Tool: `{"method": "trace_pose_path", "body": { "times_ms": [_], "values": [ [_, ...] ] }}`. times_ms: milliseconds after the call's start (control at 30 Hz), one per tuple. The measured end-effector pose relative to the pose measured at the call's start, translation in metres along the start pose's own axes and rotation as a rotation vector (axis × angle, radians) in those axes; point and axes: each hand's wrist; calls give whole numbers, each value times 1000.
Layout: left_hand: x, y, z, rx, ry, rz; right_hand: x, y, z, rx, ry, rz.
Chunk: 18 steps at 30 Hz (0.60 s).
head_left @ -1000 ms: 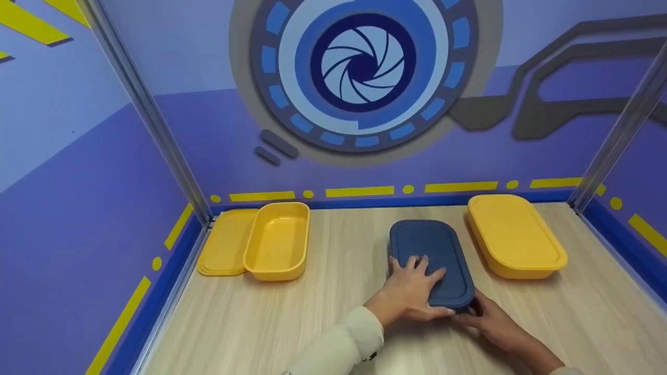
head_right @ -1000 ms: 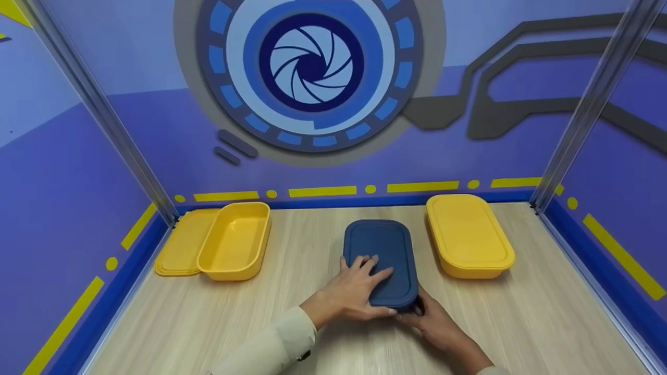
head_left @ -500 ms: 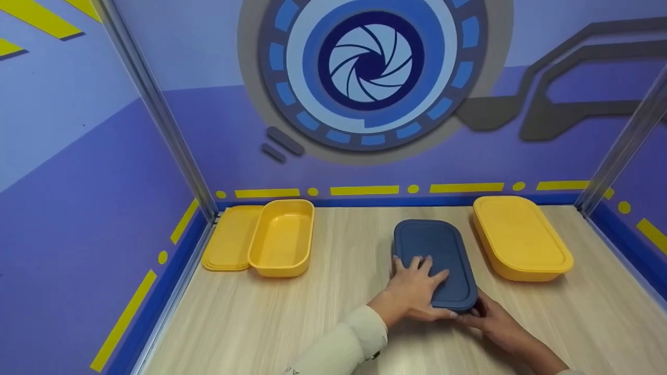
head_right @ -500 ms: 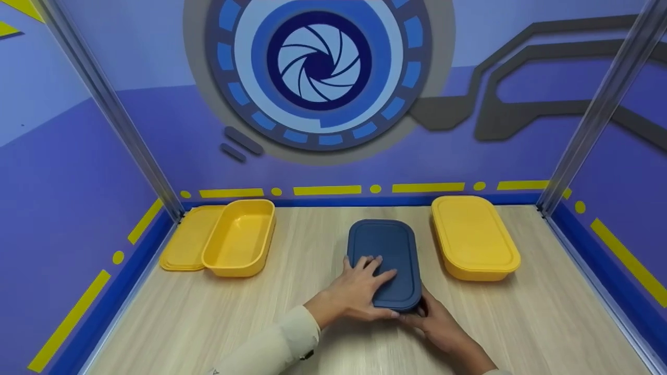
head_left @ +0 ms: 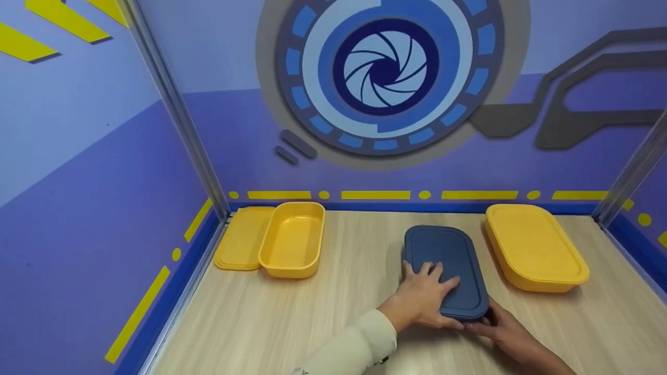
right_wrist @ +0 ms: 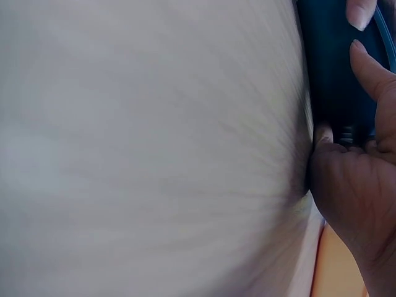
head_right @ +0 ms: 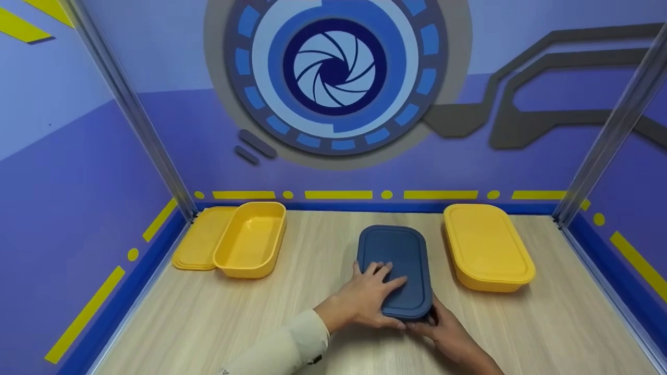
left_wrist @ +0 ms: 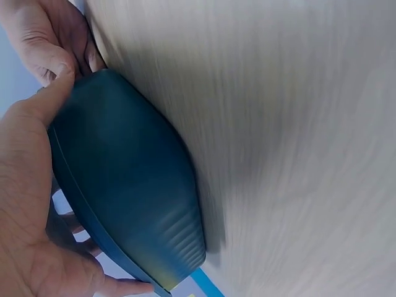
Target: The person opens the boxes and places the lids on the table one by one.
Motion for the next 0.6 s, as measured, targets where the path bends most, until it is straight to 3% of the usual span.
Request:
{"method": "trace_pose_path", "body": {
  "times_ms": [300, 600],
  "values": [
    [-2, 1, 1, -11, -17, -14, 1, 3, -2, 35, 18, -68],
    [-2, -3, 0, -14, -7, -78, 1, 2, -5, 55, 23, -54]
  ]
}}
Point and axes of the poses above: each hand's wrist, its own z-axis towards the middle knuckle, its own x-axis out of the back of the hand, y = z × x
